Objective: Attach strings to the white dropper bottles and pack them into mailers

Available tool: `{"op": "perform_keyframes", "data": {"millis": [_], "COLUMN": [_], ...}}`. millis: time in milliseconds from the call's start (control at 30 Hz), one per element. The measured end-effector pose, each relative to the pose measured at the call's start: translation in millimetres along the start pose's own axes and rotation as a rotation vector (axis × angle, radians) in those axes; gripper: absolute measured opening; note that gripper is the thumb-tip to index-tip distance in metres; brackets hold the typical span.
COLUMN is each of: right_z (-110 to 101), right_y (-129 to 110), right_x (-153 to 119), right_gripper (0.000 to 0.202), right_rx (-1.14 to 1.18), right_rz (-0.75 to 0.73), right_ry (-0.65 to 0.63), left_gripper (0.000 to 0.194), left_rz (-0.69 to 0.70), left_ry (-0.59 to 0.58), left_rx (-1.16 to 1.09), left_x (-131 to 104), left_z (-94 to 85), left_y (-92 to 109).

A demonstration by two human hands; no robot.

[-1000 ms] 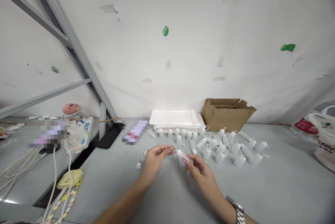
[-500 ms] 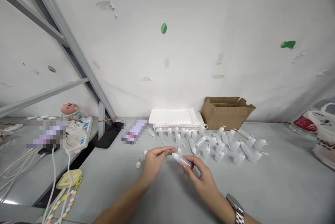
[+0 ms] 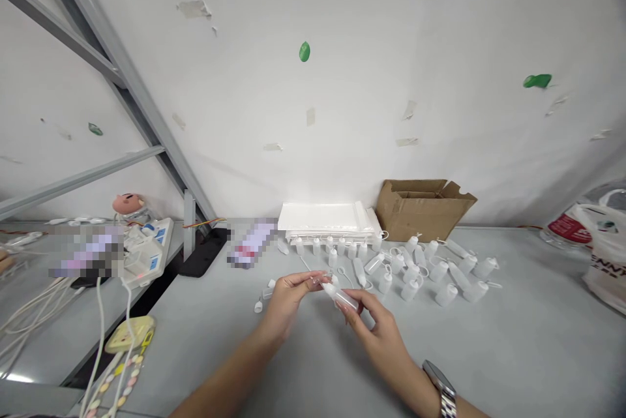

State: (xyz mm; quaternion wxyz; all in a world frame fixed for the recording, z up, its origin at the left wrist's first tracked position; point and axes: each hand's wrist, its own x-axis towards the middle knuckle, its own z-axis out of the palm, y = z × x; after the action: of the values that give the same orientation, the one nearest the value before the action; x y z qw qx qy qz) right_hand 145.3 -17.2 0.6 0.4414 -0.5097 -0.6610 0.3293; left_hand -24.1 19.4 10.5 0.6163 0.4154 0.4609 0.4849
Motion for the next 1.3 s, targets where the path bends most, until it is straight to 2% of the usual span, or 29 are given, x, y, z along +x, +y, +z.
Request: {"op": "perform_keyframes", "data": {"millis": [200, 367, 533, 700, 1033, 1300], "right_z": [-1.3, -0.7, 4.5, 7.2, 5.8, 5.3], "right_y": [1.4, 1.8, 6.6, 8.9, 5.8, 7.5], "right_x": [2.1, 1.8, -1.5, -1.6, -1.2, -3.5], "right_gripper": [0.031, 0.031, 0.029, 0.029, 0.032, 0.032], "right_rx": [-0.001, -0.013, -0.031, -0.024, -0.052, -0.112], "right_rz": [0.010, 0.022, 0.013, 0.004, 0.007, -0.021], "right_ry": [0.042, 0.026, -0.011, -0.003, -0.001, -0.003], "left_gripper": [0.027, 0.021, 0.018, 0.016, 0.021, 0.020], "left_rz": [-0.035, -0.124, -0.236, -0.279, -0.232, -0.176], "left_ry": [0.002, -0.009, -0.041, -0.060, -0.132, -0.119], "left_rx": [-0.152, -0.298, -0.388, -0.455, -0.434, -0.402], "left_x": [2.7, 4.5, 2.7, -0.6, -1.0, -2.2], "left_z": [-1.9, -2.4, 0.7, 5.2, 6.2, 5.7], "left_y": [0.3, 2.4, -4.1, -6.2, -6.0, -6.7]}}
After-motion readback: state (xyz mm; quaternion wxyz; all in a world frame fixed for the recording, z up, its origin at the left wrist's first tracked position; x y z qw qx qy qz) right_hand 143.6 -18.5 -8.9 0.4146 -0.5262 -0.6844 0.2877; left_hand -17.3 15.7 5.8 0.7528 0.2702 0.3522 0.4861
